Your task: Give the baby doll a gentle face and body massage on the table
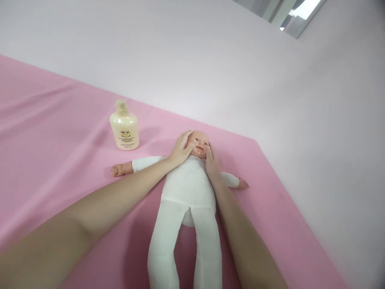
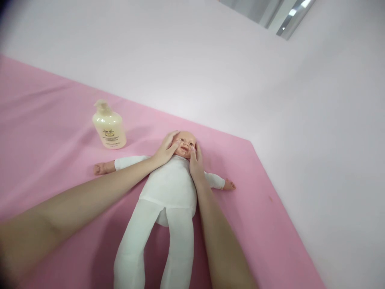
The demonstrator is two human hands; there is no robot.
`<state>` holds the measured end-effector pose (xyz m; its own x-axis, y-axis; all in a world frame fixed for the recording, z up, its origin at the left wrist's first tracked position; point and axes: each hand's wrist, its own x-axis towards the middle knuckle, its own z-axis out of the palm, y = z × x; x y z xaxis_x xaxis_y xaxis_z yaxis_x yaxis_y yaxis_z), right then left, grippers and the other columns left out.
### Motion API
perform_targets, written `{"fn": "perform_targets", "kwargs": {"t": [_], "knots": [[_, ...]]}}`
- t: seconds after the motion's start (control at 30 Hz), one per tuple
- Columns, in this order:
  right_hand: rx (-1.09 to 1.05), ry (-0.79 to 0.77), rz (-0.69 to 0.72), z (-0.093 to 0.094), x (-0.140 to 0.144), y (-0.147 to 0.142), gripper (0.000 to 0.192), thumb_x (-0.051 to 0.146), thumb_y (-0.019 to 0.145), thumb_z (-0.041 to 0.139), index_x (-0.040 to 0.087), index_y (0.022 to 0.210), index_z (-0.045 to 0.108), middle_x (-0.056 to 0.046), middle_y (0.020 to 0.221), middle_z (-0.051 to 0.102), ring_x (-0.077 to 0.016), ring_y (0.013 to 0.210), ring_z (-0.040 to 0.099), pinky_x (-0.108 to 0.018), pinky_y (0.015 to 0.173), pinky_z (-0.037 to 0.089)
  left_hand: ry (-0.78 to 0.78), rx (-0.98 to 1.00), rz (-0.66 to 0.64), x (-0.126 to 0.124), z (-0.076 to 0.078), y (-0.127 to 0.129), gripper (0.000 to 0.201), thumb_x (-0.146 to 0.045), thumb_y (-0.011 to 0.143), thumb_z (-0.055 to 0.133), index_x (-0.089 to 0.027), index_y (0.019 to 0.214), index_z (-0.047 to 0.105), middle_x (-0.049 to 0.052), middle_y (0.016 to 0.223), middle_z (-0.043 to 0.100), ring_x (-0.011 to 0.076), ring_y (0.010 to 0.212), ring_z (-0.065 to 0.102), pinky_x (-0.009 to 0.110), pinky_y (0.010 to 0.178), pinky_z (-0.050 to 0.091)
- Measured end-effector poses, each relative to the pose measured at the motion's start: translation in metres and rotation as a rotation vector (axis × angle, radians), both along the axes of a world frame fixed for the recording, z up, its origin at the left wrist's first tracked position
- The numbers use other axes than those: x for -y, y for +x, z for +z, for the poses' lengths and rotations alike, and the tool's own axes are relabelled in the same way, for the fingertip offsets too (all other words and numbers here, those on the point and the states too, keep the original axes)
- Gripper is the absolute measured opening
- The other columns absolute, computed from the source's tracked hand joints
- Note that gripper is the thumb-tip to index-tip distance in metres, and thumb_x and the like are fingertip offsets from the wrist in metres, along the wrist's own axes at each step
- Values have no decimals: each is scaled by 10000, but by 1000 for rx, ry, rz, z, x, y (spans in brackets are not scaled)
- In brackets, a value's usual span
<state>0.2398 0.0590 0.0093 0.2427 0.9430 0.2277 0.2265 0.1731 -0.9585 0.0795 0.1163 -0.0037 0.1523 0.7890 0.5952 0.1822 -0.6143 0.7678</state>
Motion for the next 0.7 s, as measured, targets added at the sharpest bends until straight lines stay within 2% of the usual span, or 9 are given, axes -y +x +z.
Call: {"fn": "perform_targets", "kwargs": {"t": [0.27, 0.4, 0.7], "knots": [[-23, -7, 11, 0, 1, 0, 679, 683, 938, 487, 310, 1506, 496, -33, 1579, 523, -244, 1473, 484, -503, 1238, 389, 17, 8, -4, -1, -1, 1, 546, -531, 1017, 460, -220, 1466, 451, 147, 1547, 484, 277, 1470, 435, 499, 1265, 302], [-18, -4, 10, 1, 2, 0, 708, 687, 934, 494, 282, 1514, 484, -54, 1578, 522, -245, 1460, 497, -497, 1228, 402, 23, 4, -1, -1, -2, 1, 535, -522, 1019, 457, -230, 1467, 449, 143, 1548, 484, 279, 1469, 437, 506, 1261, 307], [4, 6, 18, 6, 3, -1, 638, 666, 945, 477, 320, 1478, 531, -27, 1543, 563, -260, 1487, 466, -530, 1228, 404, 17, 2, 2, -1, -2, 2, 540, -523, 1015, 463, -230, 1468, 449, 139, 1552, 484, 274, 1467, 435, 502, 1263, 303]]}}
